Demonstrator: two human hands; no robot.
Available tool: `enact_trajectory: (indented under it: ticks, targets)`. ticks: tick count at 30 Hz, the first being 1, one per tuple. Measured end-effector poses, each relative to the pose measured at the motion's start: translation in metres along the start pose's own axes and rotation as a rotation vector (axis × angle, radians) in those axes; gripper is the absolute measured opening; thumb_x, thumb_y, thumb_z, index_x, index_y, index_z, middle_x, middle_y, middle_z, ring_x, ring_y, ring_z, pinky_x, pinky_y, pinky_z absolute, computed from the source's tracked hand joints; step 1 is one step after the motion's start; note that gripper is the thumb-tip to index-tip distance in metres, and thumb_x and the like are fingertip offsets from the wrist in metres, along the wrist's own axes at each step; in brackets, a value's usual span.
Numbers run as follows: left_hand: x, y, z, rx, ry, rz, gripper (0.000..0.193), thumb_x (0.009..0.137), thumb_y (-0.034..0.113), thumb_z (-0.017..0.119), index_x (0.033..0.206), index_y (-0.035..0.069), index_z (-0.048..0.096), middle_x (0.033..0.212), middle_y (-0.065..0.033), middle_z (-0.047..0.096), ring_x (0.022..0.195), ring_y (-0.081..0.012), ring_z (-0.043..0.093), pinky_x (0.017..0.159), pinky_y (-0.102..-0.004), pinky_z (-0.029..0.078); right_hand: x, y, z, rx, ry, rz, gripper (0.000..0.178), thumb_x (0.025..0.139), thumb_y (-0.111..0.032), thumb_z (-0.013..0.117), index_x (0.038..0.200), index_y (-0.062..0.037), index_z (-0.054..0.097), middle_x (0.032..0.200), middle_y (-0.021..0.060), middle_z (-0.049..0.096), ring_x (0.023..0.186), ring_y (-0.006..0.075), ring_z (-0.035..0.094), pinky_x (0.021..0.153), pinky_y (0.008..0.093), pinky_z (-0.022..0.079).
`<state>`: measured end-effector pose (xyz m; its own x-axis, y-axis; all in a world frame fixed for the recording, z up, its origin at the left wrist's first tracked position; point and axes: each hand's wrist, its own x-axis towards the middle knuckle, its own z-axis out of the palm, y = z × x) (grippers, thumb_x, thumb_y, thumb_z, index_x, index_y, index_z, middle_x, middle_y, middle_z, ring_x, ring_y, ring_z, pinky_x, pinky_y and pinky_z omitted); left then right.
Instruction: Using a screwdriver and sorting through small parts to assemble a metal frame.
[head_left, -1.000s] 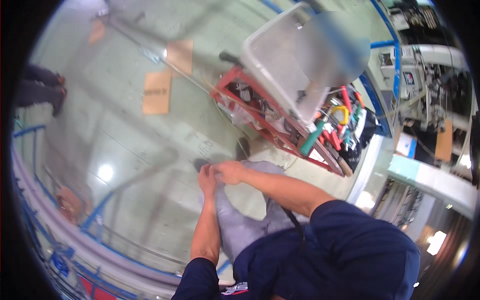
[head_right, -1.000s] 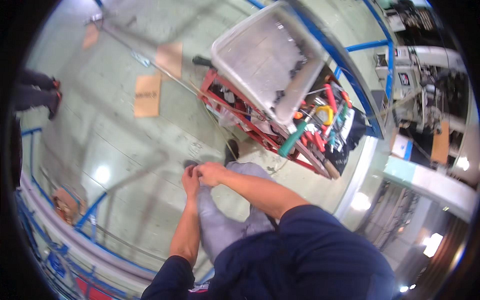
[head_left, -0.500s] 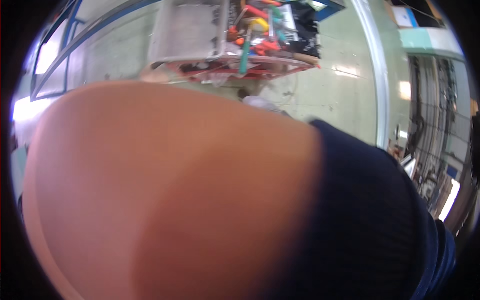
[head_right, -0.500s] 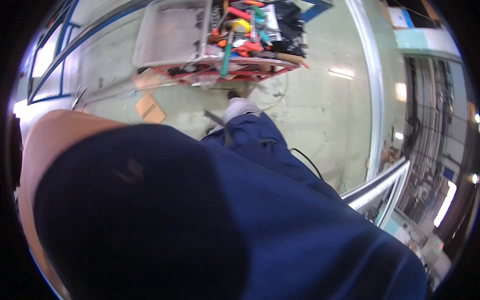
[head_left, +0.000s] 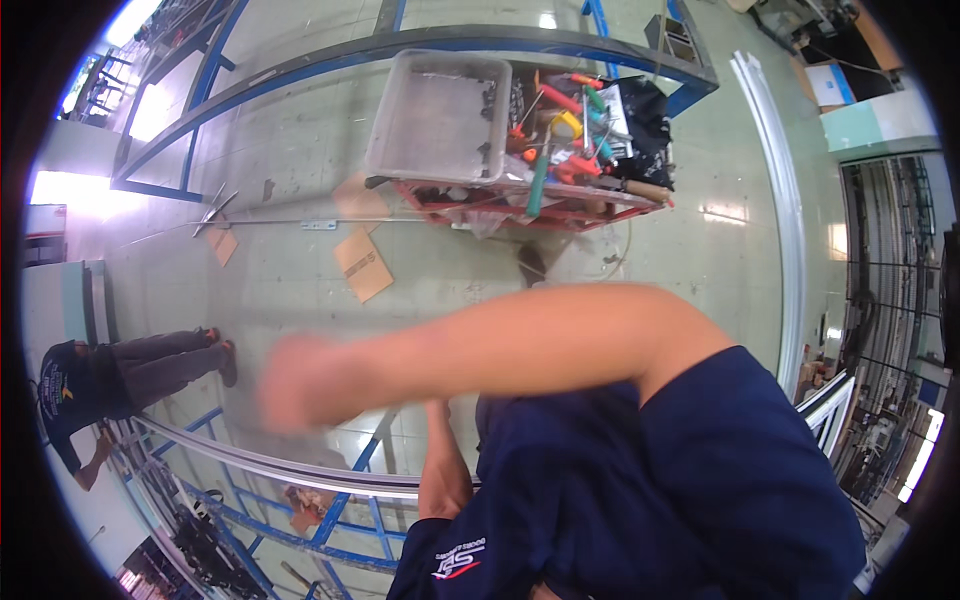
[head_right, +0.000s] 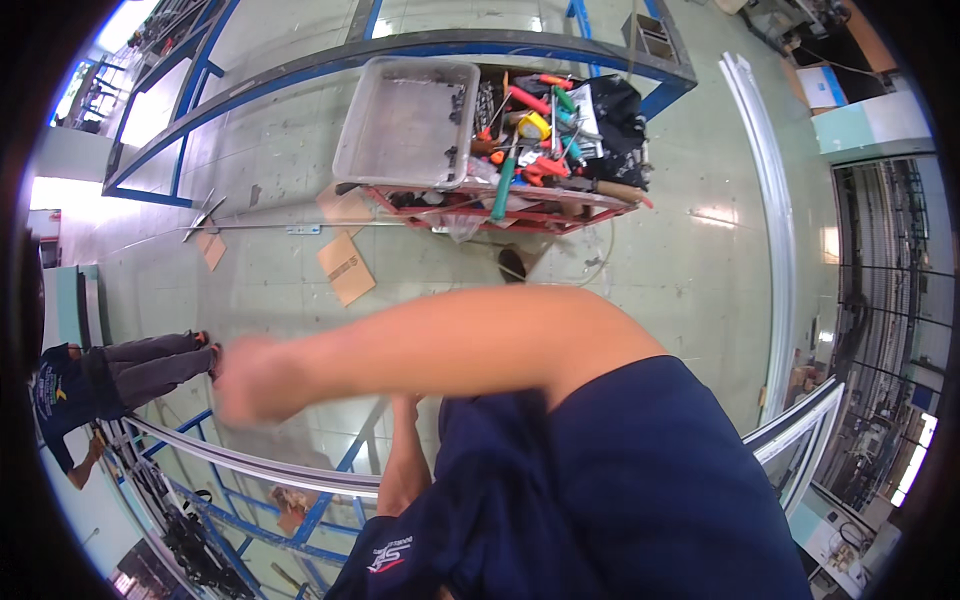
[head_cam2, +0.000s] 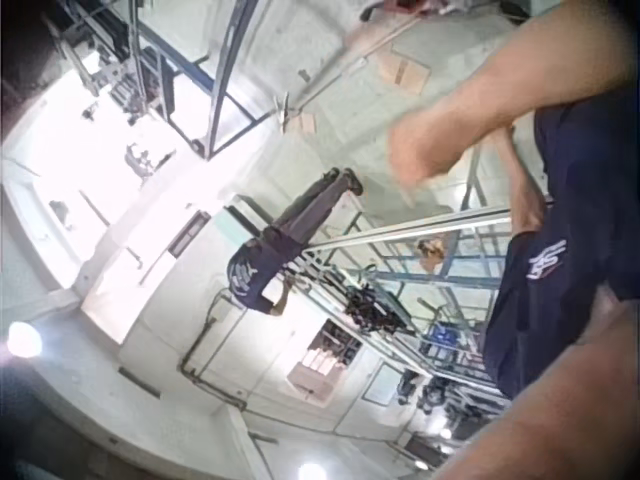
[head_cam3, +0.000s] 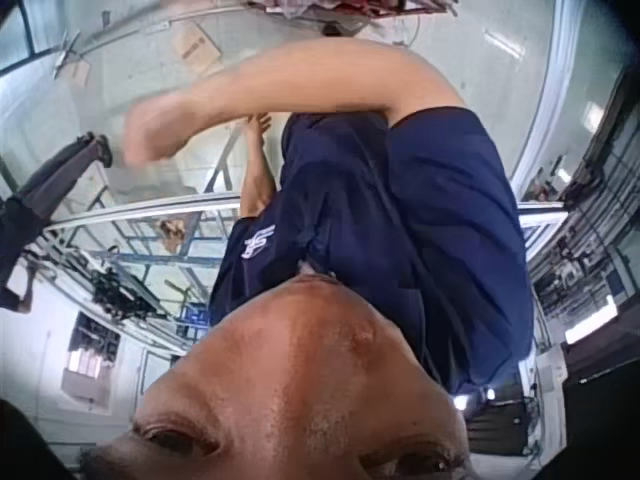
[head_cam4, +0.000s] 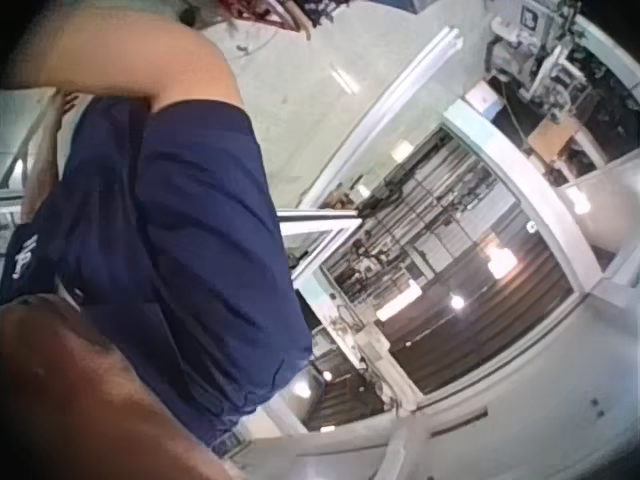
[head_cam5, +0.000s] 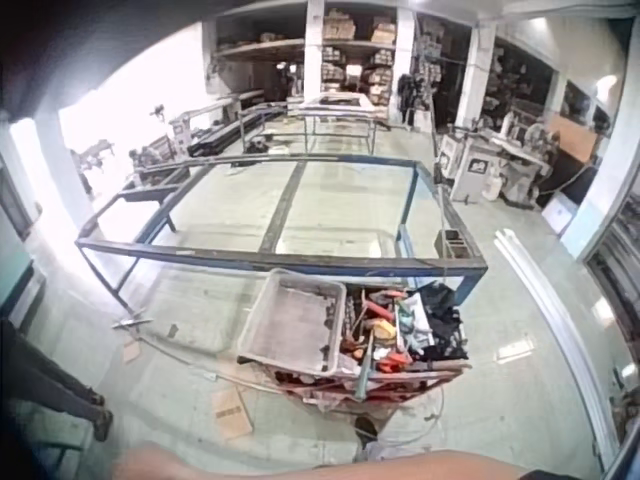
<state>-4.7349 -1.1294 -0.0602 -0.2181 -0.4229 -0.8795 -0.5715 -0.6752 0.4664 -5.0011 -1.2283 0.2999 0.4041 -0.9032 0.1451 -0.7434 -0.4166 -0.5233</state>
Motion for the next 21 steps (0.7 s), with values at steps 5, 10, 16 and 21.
enact_trajectory:
  ticks: [5, 10, 16, 21]
  targets:
    - [-0.030, -0.015, -0.021, 0.013, 0.044, -0.014, 0.048, 0.099, 0.030, 0.063, 0.135, 0.000, 0.055, 0.113, -0.0147, 0.071, 0.090, -0.0237, 0.071, 0.071, -0.0354, 0.055, -0.234, 0.051, 0.109, 0.004, -0.313, 0.802, 0.021, 0.081, -0.019, 0.068, 0.096, -0.0044, 0.073, 0.094, 0.0173, 0.072, 0.093, 0.0351, 0.071, 0.076, 0.0480, 0.058]
    - [-0.030, -0.013, -0.021, -0.007, 0.074, -0.095, 0.043, 0.099, 0.023, 0.064, 0.133, -0.002, 0.057, 0.106, -0.0151, 0.072, 0.079, -0.0216, 0.070, 0.061, -0.0317, 0.052, -0.429, 0.042, 0.116, 0.345, 0.039, 1.398, 0.035, 0.088, -0.033, 0.070, 0.111, -0.0068, 0.074, 0.112, 0.0198, 0.072, 0.107, 0.0368, 0.067, 0.091, 0.0461, 0.055]
    - [-0.032, 0.038, -0.012, 0.061, 0.116, -0.137, 0.046, 0.099, 0.030, 0.061, 0.135, 0.001, 0.056, 0.113, -0.0141, 0.071, 0.095, -0.0254, 0.070, 0.078, -0.0386, 0.056, -0.470, 0.066, 0.104, 0.230, -0.004, 1.655, 0.037, 0.089, -0.034, 0.070, 0.113, -0.0058, 0.073, 0.112, 0.0203, 0.072, 0.107, 0.0368, 0.068, 0.093, 0.0470, 0.055]
    - [-0.051, 0.097, -0.006, -0.032, 0.224, 0.066, 0.041, 0.101, 0.030, 0.061, 0.132, 0.003, 0.059, 0.114, -0.0113, 0.071, 0.095, -0.0216, 0.070, 0.079, -0.0366, 0.056, -0.417, 0.141, 0.107, 0.260, -0.040, 1.218, 0.037, 0.085, -0.028, 0.072, 0.114, -0.0057, 0.073, 0.091, 0.0174, 0.074, 0.092, 0.0379, 0.070, 0.085, 0.0471, 0.056]
